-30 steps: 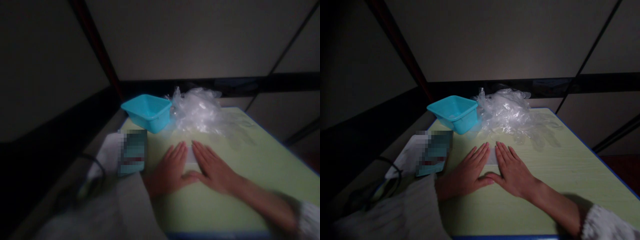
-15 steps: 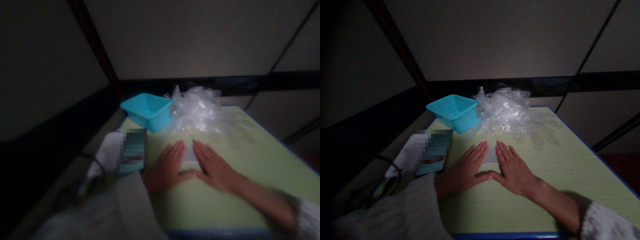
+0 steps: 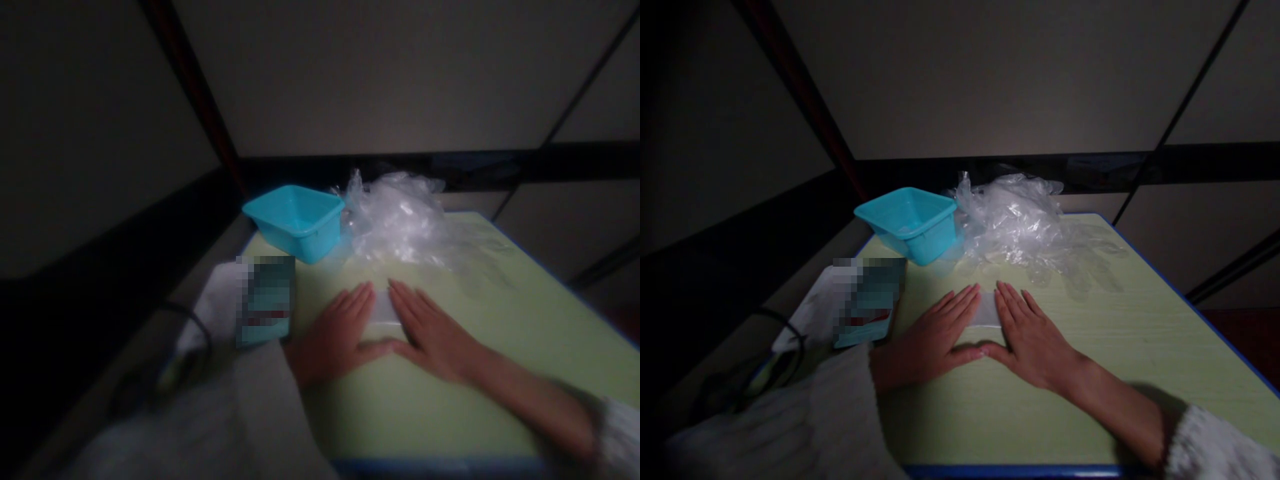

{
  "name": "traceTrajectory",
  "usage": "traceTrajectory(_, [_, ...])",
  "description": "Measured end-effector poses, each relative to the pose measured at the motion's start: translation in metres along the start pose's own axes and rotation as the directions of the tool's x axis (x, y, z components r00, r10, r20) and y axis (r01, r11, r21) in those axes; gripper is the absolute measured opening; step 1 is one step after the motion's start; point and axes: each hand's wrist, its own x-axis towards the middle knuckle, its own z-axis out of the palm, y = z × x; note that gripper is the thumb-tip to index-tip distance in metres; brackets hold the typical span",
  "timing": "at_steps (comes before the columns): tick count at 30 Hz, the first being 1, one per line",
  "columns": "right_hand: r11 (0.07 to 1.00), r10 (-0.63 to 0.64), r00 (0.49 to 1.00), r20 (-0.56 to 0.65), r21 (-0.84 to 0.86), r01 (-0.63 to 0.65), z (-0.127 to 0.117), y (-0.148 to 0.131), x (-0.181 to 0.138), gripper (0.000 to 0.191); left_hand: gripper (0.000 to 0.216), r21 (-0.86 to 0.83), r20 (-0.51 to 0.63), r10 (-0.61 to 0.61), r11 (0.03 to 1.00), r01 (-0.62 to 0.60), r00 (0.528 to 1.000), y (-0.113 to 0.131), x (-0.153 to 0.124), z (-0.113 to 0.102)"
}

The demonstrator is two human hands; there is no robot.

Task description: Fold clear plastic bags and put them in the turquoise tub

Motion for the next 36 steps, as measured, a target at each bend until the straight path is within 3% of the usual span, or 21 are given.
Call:
traceTrajectory(6, [1.000, 0.004, 1.000, -0.015, 0.020, -0.004, -0.002, 0.003, 0.000, 0.084, 0.081, -0.039, -0.004, 0.003, 0.999, -0.003, 1.000, -0.001, -0.001, -0.003])
traceTrajectory(13, [0.992, -0.108, 0.994, 0.010, 0.066, 0.107, -0.009, 0.009, -0.002, 0.084, 0.077, -0.131, 0.071, 0.206, 0.972, -0.196, 0.976, -0.001, -0.005, -0.011])
traceTrajectory(22, [0.987, -0.131, 0.991, 0.031, 0.099, 0.128, -0.008, 0.006, -0.005, 0.083, 0.080, -0.170, 0.113, 0.213, 0.967, -0.192, 0.971, -0.002, -0.006, -0.010])
traceTrajectory(28, [0.986, -0.127, 0.990, 0.066, 0.120, 0.119, -0.016, 0.008, -0.001, 0.084, 0.078, -0.177, 0.048, 0.160, 0.973, -0.149, 0.986, -0.003, -0.007, -0.009])
traceTrajectory(31, [0.981, -0.127, 0.991, 0.043, 0.155, 0.119, -0.029, 0.014, 0.005, 0.072, 0.070, -0.172, 0.006, 0.085, 0.982, -0.083, 0.996, -0.005, -0.005, -0.008])
traceTrajectory(36, [0.951, -0.276, 0.960, -0.034, 0.133, 0.278, -0.046, 0.026, 0.012, 0.021, 0.066, -0.161, -0.006, 0.039, 0.986, -0.039, 0.999, -0.009, -0.003, -0.002])
